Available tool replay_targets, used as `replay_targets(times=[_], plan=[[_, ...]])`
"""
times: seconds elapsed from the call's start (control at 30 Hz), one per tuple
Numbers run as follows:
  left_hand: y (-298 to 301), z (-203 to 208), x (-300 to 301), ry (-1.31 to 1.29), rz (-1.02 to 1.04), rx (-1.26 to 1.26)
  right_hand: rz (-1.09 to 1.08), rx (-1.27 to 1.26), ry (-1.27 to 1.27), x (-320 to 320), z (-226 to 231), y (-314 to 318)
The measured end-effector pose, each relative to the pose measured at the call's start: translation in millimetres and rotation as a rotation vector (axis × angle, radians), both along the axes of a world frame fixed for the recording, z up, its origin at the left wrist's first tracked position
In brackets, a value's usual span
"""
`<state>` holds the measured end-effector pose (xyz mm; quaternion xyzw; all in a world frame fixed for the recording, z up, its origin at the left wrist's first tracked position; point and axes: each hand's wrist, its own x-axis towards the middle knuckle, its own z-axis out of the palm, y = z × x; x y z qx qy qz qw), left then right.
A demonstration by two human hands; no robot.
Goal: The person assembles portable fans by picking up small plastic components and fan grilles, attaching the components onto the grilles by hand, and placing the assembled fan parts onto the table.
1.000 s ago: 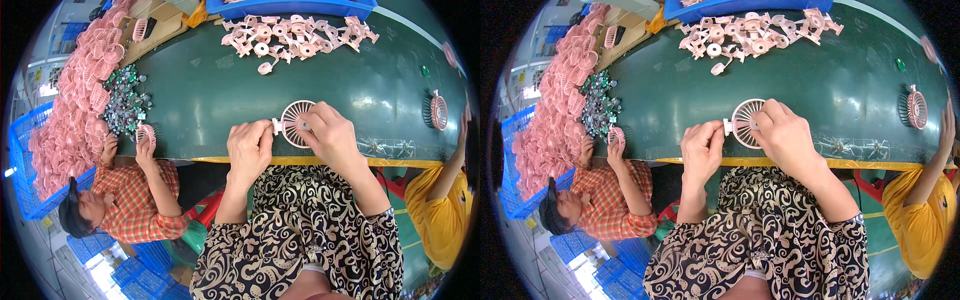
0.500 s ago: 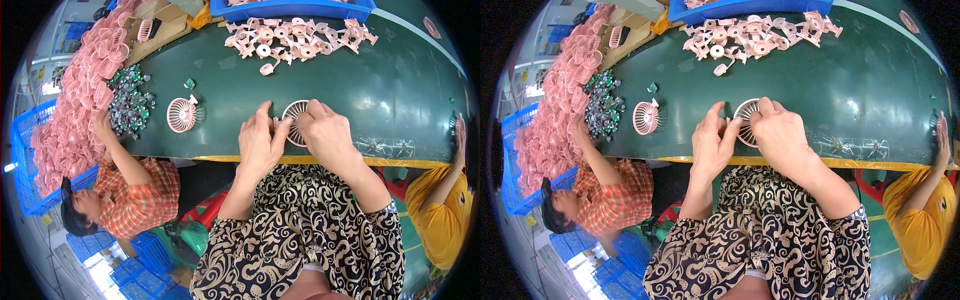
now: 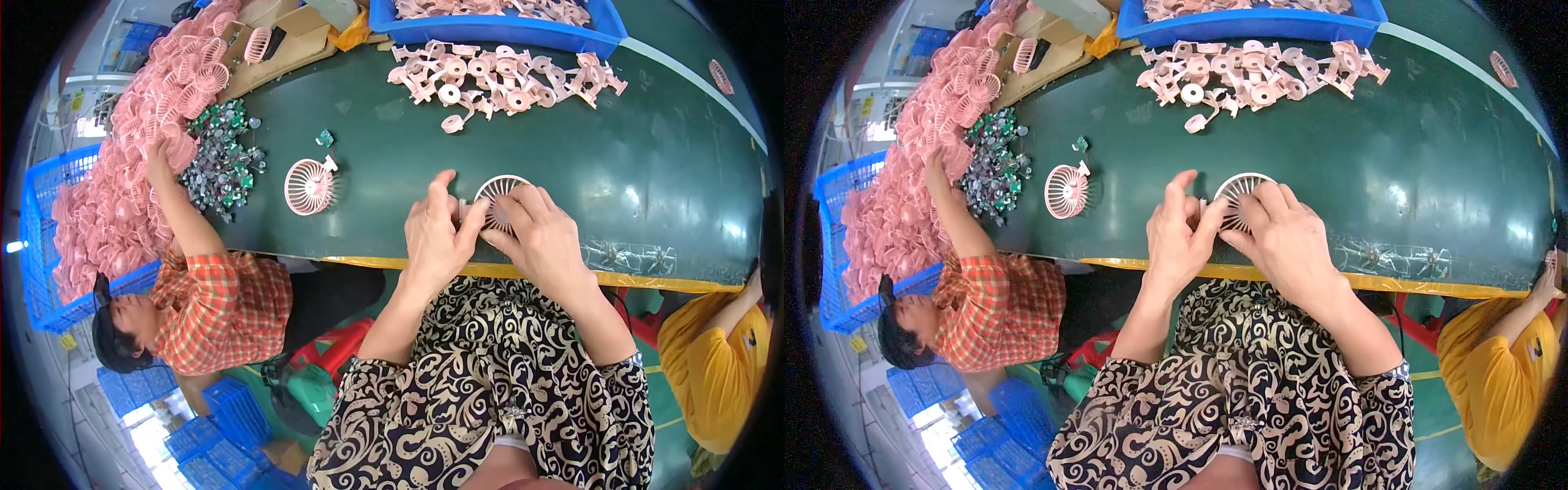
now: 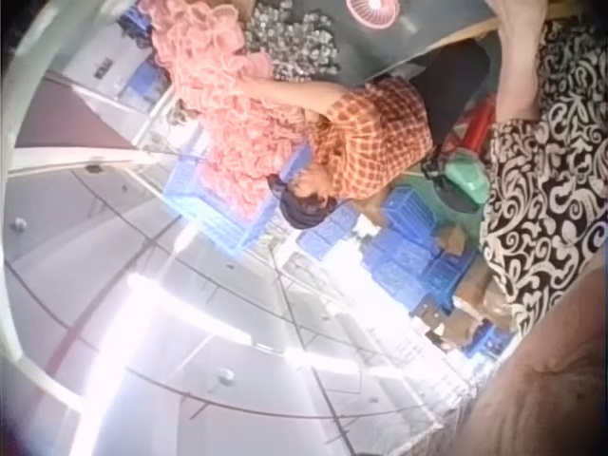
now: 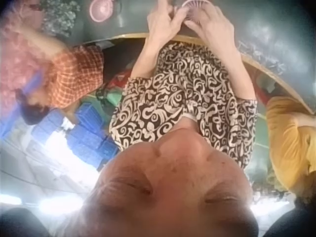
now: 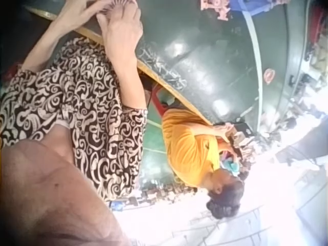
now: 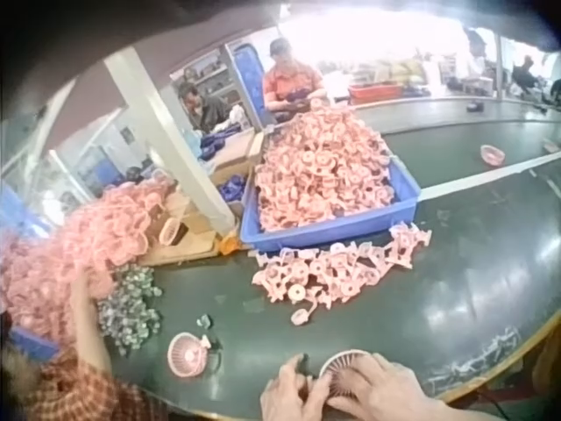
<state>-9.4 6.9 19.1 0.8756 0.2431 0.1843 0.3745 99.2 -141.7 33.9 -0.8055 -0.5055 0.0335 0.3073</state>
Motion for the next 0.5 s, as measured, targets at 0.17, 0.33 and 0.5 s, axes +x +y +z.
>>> replay_targets(times=[0.17, 0.33, 0.5], plan=[[0.6, -3.1, 4.3, 0.011, 0.026, 0.003, -0.013, -0.033, -0.004, -1.4, -0.6, 0.3], [2.0, -6.7, 2.1, 0.01, 0.05, 0.027, 0.003, 0.042, 0.0, -2.3, -1.1, 1.4], [4.0, -4.3, 0.2, -0.035, 0.017, -0.054, -0.01, 0.024, 0.039, 0.5, -4.2, 2.6]])
